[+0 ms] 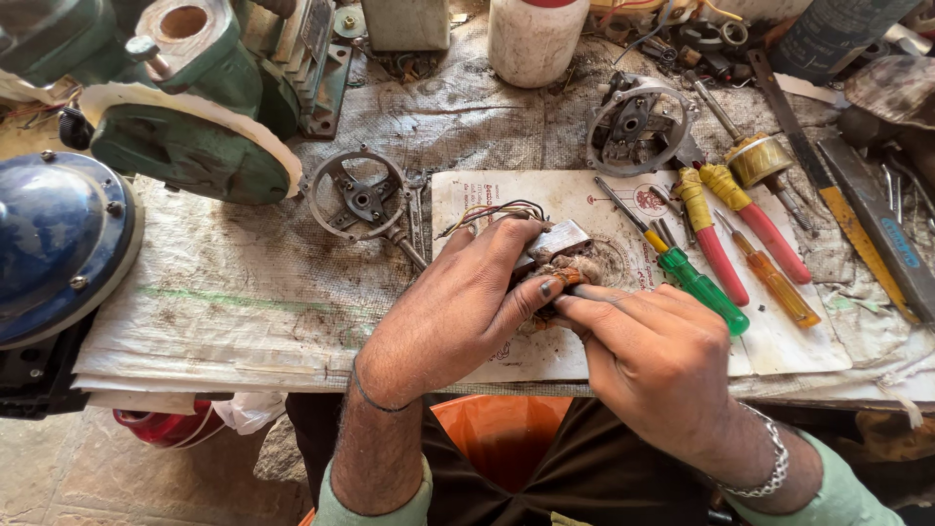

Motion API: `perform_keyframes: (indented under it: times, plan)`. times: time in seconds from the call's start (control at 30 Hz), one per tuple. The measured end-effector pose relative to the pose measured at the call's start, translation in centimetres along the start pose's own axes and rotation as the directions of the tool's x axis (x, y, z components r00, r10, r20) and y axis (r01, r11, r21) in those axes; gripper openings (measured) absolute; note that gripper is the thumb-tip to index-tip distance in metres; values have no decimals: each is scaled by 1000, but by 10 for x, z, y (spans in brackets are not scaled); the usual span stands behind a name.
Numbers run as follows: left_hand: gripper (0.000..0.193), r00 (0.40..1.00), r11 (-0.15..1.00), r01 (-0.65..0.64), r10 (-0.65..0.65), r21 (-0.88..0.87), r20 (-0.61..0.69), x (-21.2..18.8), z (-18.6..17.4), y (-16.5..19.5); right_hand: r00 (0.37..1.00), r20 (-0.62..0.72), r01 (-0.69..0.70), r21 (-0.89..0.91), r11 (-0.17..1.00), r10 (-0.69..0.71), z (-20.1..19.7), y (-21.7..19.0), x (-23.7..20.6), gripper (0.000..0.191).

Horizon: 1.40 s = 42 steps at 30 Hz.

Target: The person works on a small electric motor component at a cluttered workbench, holding it with both hands while prying and pulling at its windings and internal parts. Near the end they pick up a screwdriver and use it to lever inside the motor housing.

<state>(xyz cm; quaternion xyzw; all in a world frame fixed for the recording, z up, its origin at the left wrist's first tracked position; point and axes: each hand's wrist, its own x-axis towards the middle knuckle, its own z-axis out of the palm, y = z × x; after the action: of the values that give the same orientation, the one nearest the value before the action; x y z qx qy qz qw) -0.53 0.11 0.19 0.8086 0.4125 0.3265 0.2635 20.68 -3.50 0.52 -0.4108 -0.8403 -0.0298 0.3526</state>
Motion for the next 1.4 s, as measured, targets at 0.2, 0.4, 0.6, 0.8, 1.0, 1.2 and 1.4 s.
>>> perform_keyframes:
  times: [0.2,0.4,0.6,0.8,1.0,1.2,1.4]
  plan:
    - [46,999,1000,-29,29,10,-19,0,1,-1,1000,3,-1,5,1000,1,3,1,0,20]
    - [45,998,998,-57,57,24,-29,-1,1,-1,1000,16,-18,27,999,18,1,0,-4,22]
    - [46,999,999,-33,33,23,-16,-1,0,0,999,32,-29,34,999,28,-3,-7,5,21]
    - [46,1000,1000,-20,20,15,-1,0,-1,-1,1000,10,-16,48,999,15,-1,-5,2,21]
    - [47,1000,999,-9,9,40,5,0,-1,-1,1000,0,-12,27,1000,12,3,-1,-4,20]
    - [47,1000,1000,-24,24,5,-8,0,-2,1,1000,18,-16,3,1000,16,8,0,-1,20]
    - [47,1000,1000,2,-2,17,13,0,-1,0,999,42,-13,-50,999,16,6,-1,-2,23]
